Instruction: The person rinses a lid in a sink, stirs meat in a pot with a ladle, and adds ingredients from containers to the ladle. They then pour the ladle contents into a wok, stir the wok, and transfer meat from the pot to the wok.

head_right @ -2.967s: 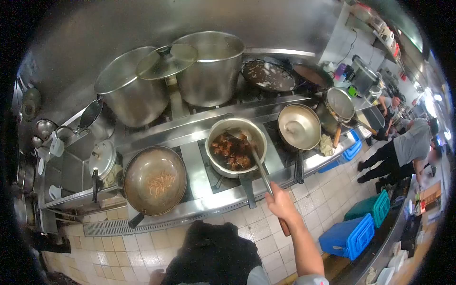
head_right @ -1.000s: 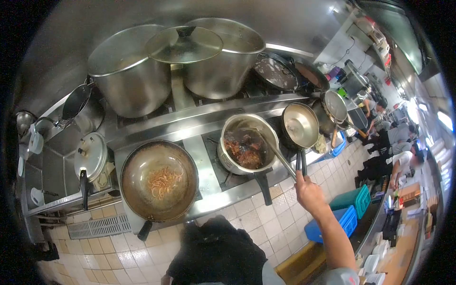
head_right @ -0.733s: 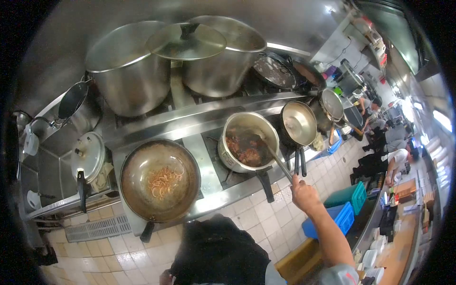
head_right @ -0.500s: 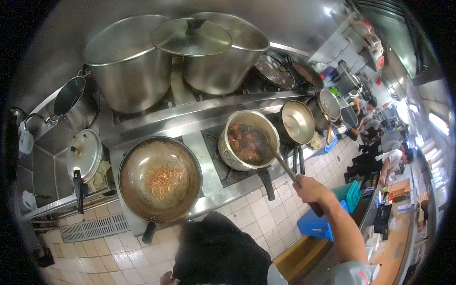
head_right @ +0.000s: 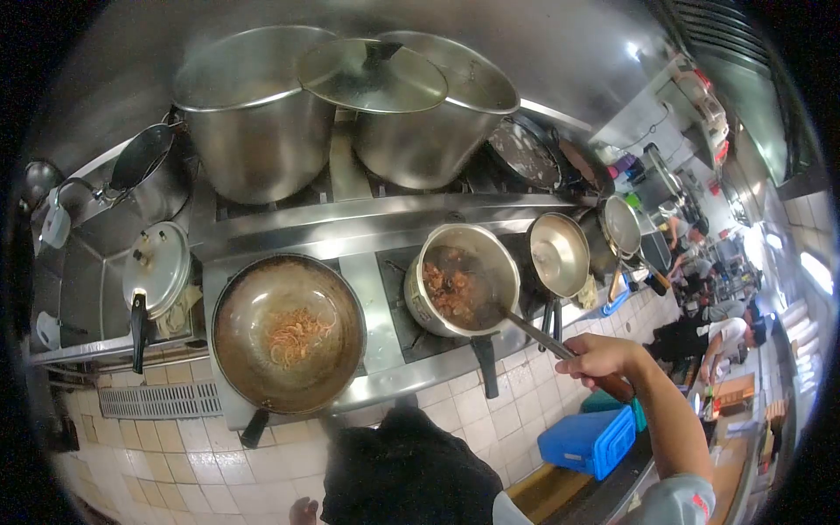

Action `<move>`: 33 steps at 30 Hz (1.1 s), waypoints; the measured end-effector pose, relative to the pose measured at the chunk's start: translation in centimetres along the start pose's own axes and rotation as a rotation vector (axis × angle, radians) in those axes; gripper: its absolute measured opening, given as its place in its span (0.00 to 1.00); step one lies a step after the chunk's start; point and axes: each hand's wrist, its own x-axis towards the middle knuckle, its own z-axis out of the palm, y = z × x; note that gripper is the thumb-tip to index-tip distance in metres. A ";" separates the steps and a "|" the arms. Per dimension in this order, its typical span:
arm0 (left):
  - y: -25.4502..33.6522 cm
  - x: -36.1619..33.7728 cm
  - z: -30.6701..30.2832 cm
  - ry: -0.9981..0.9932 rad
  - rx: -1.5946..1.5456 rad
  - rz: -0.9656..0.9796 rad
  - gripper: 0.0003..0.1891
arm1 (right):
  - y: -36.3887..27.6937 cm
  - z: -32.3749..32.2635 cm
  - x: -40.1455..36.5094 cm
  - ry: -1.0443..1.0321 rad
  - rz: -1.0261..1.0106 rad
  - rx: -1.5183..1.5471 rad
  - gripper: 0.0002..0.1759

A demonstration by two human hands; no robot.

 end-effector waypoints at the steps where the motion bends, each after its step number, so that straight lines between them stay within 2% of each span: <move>1: -0.8 0.9 2.5 0.014 -0.009 -0.007 0.28 | 0.8 -0.6 0.4 -0.025 -0.003 0.051 0.14; 3: -4.3 4.2 9.6 0.242 -0.207 0.121 0.24 | 1.4 -1.7 0.9 -0.054 -0.012 0.075 0.12; 4: -2.1 3.7 10.4 0.269 -0.223 0.111 0.24 | 2.2 -2.8 1.7 -0.099 -0.029 0.082 0.11; 6: 4.3 2.7 11.0 0.214 -0.574 0.054 0.21 | 2.3 -4.9 2.4 -0.175 -0.019 0.082 0.10; 7: 4.5 2.9 13.1 0.217 -0.781 0.049 0.20 | 2.8 -6.2 3.2 -0.191 -0.026 0.032 0.10; 10: 11.1 -1.3 14.2 0.310 -0.724 0.047 0.21 | 4.4 -9.0 4.8 -0.283 -0.036 0.110 0.12; 11: 10.8 -2.4 15.9 0.278 -0.785 -0.024 0.23 | 4.9 -9.6 5.1 -0.301 -0.047 0.099 0.12; 12: 16.1 -6.5 13.0 0.171 -0.688 -0.077 0.31 | 5.2 -10.1 5.2 -0.297 -0.087 -0.065 0.13; 13: 16.5 -7.9 13.0 0.124 -0.669 -0.104 0.32 | 5.1 -10.5 5.3 -0.289 -0.133 -0.230 0.14; 14: 16.6 -8.9 13.5 0.076 -0.653 -0.131 0.32 | 4.7 -11.0 5.4 -0.301 -0.151 -0.246 0.14; 15: 16.6 -9.0 15.1 0.144 -0.737 -0.108 0.28 | 4.3 -11.5 5.4 -0.343 -0.122 -0.189 0.15; 17: 24.6 -8.0 13.3 0.177 -0.968 -0.245 0.27 | 3.6 -12.2 6.5 -0.367 -0.049 -0.133 0.18; 18: 29.3 -7.3 12.3 0.156 -1.051 -0.118 0.25 | 3.8 -12.3 6.5 -0.383 -0.045 -0.148 0.18; 19: 29.9 -4.2 13.6 0.029 -0.910 -0.024 0.24 | 3.5 -12.3 6.1 -0.373 -0.033 -0.050 0.19; 20: 37.0 -4.5 10.7 0.014 -0.737 0.146 0.22 | 2.9 -12.1 6.0 -0.371 -0.024 0.037 0.19; 22: 40.5 -0.7 12.9 -0.268 -0.911 0.232 0.27 | 3.9 -12.1 7.2 -0.419 0.010 0.127 0.18; 25: 44.5 3.1 15.7 -0.565 -0.871 0.363 0.33 | 3.5 -11.8 6.9 -0.422 -0.036 0.130 0.19; 26: 46.0 3.1 16.1 -0.582 -0.867 0.364 0.33 | 3.8 -11.9 7.1 -0.438 -0.043 0.149 0.19; 28: 49.1 3.4 16.6 -0.686 -0.673 0.184 0.30 | 4.2 -12.1 6.1 -0.428 -0.043 0.195 0.19; 29: 49.6 4.1 17.5 -0.780 -0.724 0.210 0.26 | 3.6 -11.6 5.3 -0.415 -0.051 0.233 0.19; 33: 49.6 4.9 18.0 -0.799 -0.736 0.255 0.19 | 4.1 -11.1 5.3 -0.476 -0.062 0.339 0.22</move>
